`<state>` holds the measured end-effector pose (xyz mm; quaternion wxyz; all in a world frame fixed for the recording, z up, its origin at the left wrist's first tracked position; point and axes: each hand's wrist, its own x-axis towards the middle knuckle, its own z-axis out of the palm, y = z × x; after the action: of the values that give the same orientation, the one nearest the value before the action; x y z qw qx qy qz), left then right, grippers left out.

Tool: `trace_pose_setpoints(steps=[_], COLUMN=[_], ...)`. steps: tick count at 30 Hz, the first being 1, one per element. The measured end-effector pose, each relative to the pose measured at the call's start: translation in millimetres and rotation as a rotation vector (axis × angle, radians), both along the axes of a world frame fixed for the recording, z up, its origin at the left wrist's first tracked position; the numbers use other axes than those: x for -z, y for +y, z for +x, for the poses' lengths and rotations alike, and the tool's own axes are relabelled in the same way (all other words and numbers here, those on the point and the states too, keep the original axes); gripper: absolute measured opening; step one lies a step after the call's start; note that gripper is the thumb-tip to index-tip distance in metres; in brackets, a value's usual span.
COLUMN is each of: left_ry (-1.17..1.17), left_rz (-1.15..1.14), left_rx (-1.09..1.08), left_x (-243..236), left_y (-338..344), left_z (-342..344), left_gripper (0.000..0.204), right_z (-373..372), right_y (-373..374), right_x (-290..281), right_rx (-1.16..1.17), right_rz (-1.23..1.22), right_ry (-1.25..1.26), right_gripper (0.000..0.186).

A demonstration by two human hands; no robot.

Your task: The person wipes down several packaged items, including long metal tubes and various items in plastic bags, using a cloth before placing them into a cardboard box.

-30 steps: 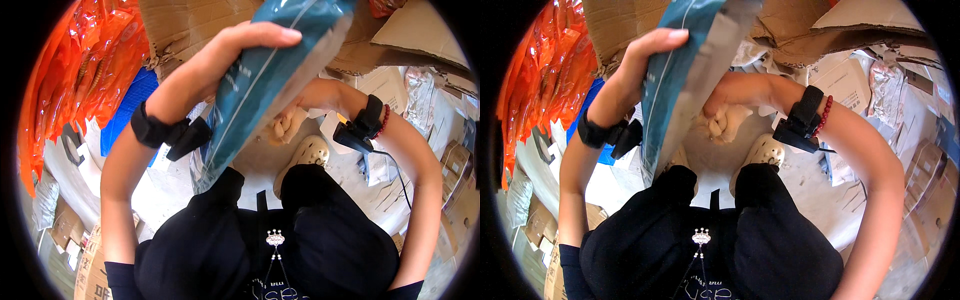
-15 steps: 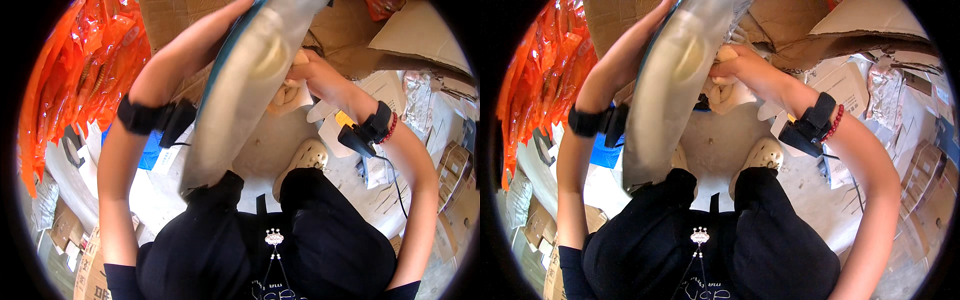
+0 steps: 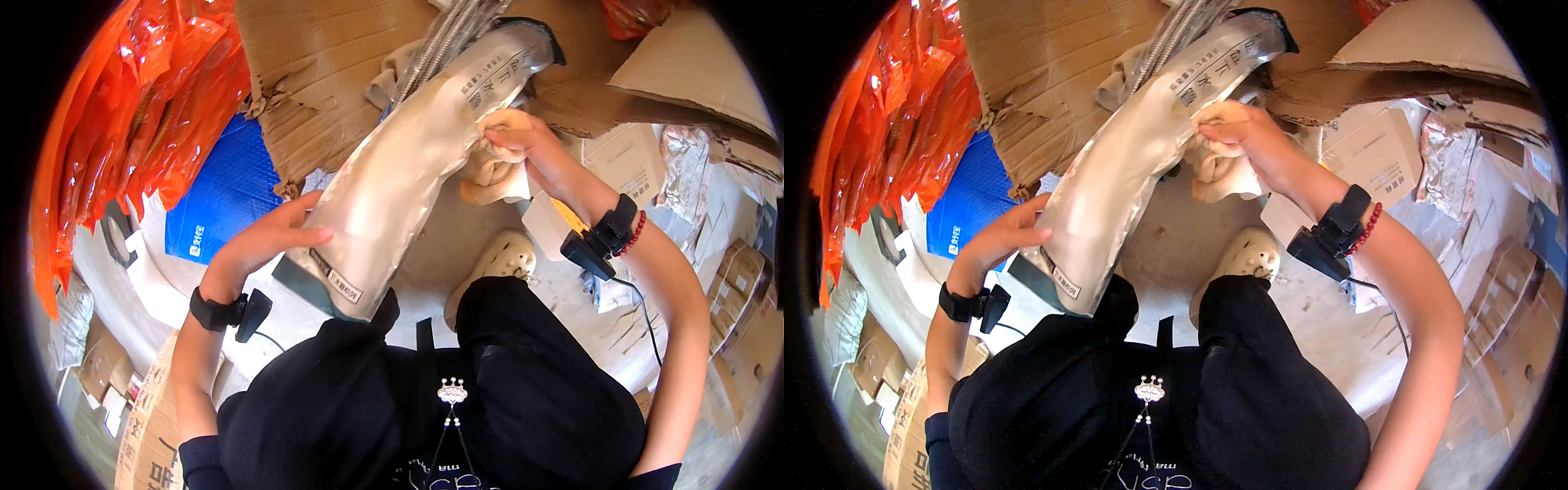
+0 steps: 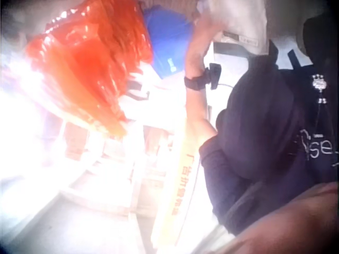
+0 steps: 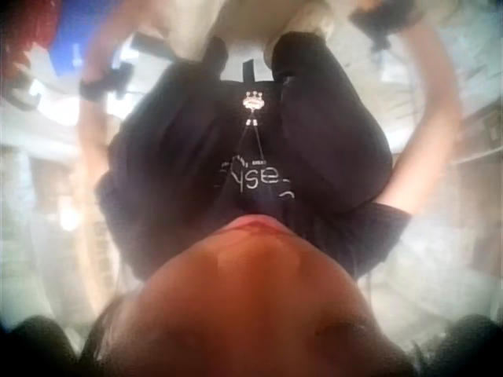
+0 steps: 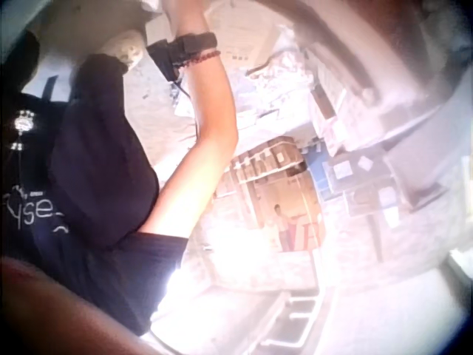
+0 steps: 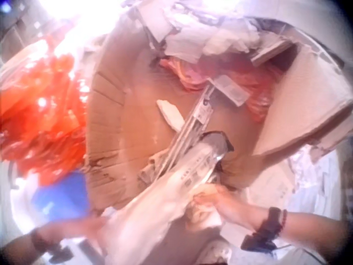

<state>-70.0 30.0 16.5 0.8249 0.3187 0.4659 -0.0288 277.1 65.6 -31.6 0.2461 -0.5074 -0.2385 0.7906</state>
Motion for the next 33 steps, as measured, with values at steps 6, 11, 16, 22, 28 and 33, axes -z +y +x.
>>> trace_pose_setpoints(steps=[6, 11, 16, 22, 28, 33], left_ry=[0.033, -0.015, -0.021, -0.038, 0.039, 0.102], left_rz=[0.017, -0.076, -0.269, -0.318, -0.017, 0.09], left_rx=[-0.075, -0.164, -0.304, -0.344, -0.2, -0.101], left_x=[0.9, 25.6, 21.8, 13.7, 9.0, 7.6], left_y=[-24.2, -60.0, -63.6, -59.3, -60.5, -54.7], left_z=[-25.9, -31.0, -25.4, -18.4, -8.1, 2.2], left_gripper=[0.077, 0.09, 0.09, 0.084, 0.06, 0.057], right_z=[4.0, 3.8, -8.6, -62.5, -126.8, -119.0], right_y=[-2.4, 3.5, 21.8, 0.7, -58.2, -51.9], right_x=[4.5, -12.6, -75.2, -79.3, -41.7, 0.3], right_rx=[-0.015, -0.297, -0.726, -0.512, -0.761, -0.705], right_rz=[-0.083, -0.06, 0.168, 1.259, 1.701, 1.724], right_ry=[-0.184, -0.361, -0.648, -0.761, -0.497, -0.603], right_gripper=[0.021, 0.027, 0.038, 0.051, 0.035, 0.03])
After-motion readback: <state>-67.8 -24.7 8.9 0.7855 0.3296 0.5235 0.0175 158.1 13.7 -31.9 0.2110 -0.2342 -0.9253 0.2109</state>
